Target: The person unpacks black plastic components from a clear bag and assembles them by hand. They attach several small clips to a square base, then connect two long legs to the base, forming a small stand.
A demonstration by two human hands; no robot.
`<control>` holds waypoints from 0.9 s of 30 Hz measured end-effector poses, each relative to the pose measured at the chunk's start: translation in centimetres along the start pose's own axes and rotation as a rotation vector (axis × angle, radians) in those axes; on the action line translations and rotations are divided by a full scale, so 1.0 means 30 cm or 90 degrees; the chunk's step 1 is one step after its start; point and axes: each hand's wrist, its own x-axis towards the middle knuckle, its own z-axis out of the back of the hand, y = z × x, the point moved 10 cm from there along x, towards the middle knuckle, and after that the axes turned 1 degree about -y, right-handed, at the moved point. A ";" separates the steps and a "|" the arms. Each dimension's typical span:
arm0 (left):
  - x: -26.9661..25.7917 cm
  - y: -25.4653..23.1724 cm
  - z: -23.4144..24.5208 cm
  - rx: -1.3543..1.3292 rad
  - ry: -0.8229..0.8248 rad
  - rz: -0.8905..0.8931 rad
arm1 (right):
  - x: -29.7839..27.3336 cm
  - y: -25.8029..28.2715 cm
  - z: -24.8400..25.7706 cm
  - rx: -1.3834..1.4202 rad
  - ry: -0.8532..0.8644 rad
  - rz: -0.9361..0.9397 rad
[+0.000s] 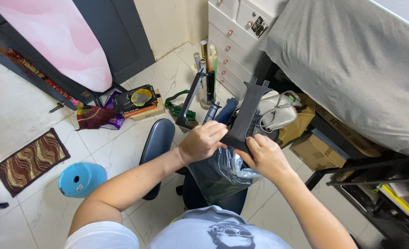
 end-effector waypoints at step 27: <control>-0.246 0.143 -0.136 0.079 -0.122 0.037 | -0.376 -0.429 -0.505 1.353 -0.303 -0.555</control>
